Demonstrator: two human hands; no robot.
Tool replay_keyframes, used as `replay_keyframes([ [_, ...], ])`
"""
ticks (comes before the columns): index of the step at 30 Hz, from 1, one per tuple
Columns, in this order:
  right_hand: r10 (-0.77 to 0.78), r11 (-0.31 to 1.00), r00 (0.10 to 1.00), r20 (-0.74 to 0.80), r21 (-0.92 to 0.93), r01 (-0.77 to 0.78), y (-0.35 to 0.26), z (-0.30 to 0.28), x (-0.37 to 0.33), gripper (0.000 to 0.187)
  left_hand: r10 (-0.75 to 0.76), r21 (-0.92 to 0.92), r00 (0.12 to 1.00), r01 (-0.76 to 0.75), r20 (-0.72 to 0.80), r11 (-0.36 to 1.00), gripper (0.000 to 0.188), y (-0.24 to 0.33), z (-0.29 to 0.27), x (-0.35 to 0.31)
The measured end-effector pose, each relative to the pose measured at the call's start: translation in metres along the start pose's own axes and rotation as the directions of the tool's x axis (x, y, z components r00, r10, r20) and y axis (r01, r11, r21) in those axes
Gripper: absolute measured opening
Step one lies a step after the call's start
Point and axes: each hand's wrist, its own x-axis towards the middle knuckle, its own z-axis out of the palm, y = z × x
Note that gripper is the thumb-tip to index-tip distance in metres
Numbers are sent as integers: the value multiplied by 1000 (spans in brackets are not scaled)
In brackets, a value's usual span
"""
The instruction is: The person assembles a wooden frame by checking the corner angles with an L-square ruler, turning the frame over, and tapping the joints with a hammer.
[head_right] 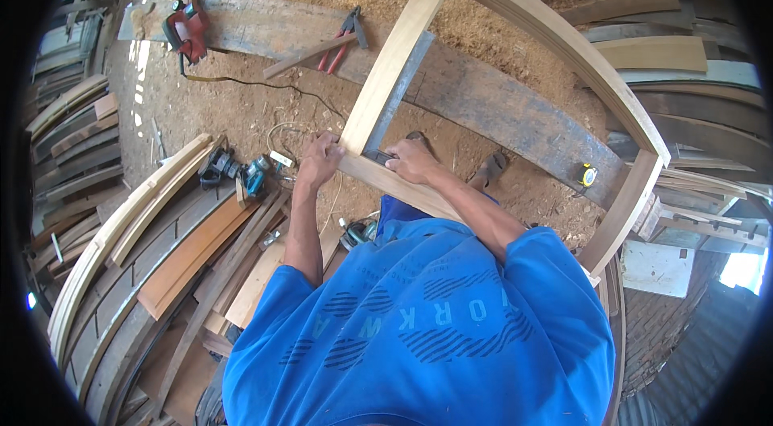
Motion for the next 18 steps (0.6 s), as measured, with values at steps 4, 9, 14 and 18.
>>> replay_keyframes([
  [4,-109,993,989,-96,26,112,8,5,-1,24,2,1,1000,-2,-11,1000,28,0,1,0],
  [9,-8,1000,1000,-8,29,8,5,1,2,33,13,-3,1000,-13,-14,1000,28,-3,3,0],
  [14,-15,999,999,-37,28,16,8,5,3,30,28,-21,998,-29,-53,999,28,-2,4,-1],
  [18,-36,999,998,-48,33,37,8,7,2,24,17,-28,999,-17,-31,999,28,-2,2,-1],
])
